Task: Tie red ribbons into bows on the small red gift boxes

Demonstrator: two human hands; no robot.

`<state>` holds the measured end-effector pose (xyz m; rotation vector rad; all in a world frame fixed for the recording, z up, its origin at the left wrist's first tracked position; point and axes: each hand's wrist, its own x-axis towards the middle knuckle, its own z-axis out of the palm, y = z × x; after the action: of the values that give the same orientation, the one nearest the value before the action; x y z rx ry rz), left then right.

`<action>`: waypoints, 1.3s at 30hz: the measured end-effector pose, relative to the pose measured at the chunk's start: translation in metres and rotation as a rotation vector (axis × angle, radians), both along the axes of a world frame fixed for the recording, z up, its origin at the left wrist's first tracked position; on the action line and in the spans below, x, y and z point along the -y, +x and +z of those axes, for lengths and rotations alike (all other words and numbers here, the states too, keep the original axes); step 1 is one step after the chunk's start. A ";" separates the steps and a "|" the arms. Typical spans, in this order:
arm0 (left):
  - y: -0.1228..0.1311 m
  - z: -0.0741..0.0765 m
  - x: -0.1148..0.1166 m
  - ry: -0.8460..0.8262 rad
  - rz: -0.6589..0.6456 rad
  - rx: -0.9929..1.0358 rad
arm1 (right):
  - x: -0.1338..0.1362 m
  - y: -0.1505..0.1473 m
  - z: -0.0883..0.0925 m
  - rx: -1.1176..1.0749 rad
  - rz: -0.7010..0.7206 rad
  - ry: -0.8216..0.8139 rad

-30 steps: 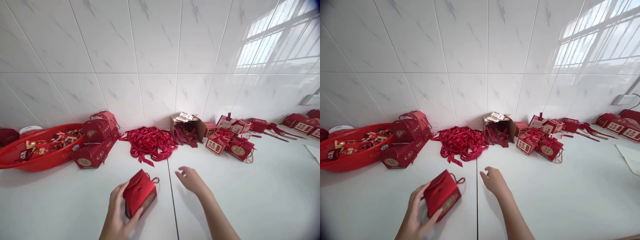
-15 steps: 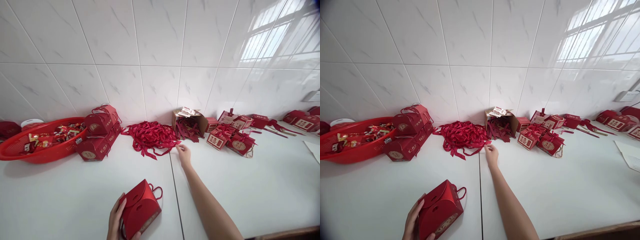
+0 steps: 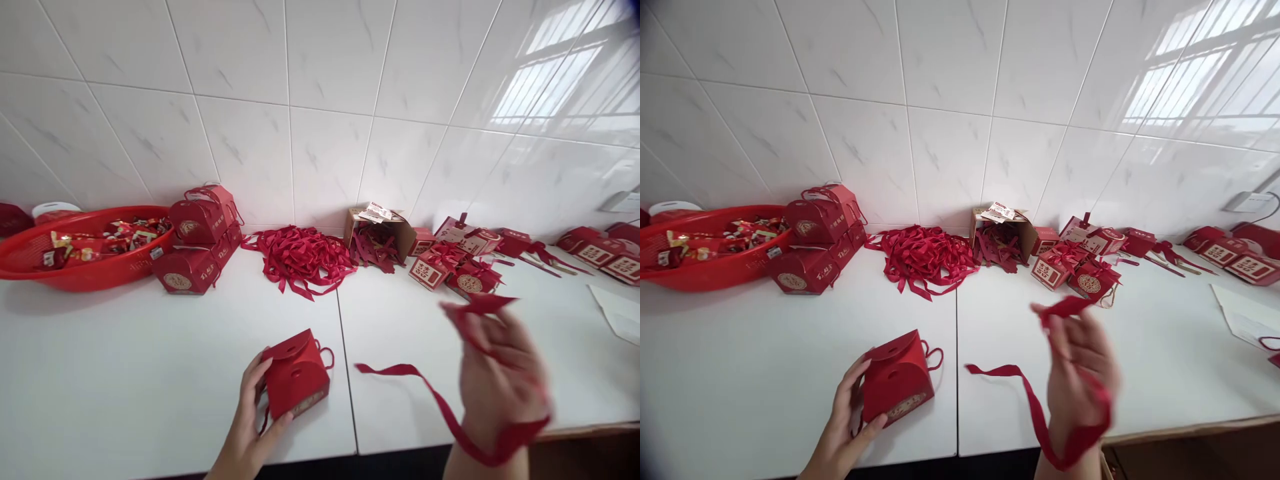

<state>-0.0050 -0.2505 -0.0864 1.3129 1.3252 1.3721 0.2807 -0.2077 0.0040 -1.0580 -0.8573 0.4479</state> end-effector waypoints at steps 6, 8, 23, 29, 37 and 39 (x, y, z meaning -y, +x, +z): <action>0.030 0.006 -0.010 0.029 -0.024 -0.070 | 0.007 -0.013 -0.023 0.024 0.450 -0.415; 0.044 0.003 -0.007 0.057 0.029 -0.076 | 0.009 -0.017 -0.029 -0.048 0.535 -0.453; 0.020 0.044 -0.036 0.217 -0.230 -0.674 | 0.004 -0.064 -0.022 0.144 1.007 -0.735; 0.029 0.061 -0.047 0.238 -0.310 -0.819 | -0.003 -0.070 -0.021 0.113 1.006 -0.703; 0.033 0.067 -0.052 0.309 -0.333 -0.832 | -0.007 -0.072 -0.019 0.196 0.997 -0.701; 0.033 0.067 -0.052 0.310 -0.334 -0.806 | -0.004 -0.073 -0.018 0.266 0.968 -0.686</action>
<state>0.0285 -0.1982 -0.0197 2.3358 1.3119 0.8474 0.2077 -0.2040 -0.0136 -1.2820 -1.5008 1.5175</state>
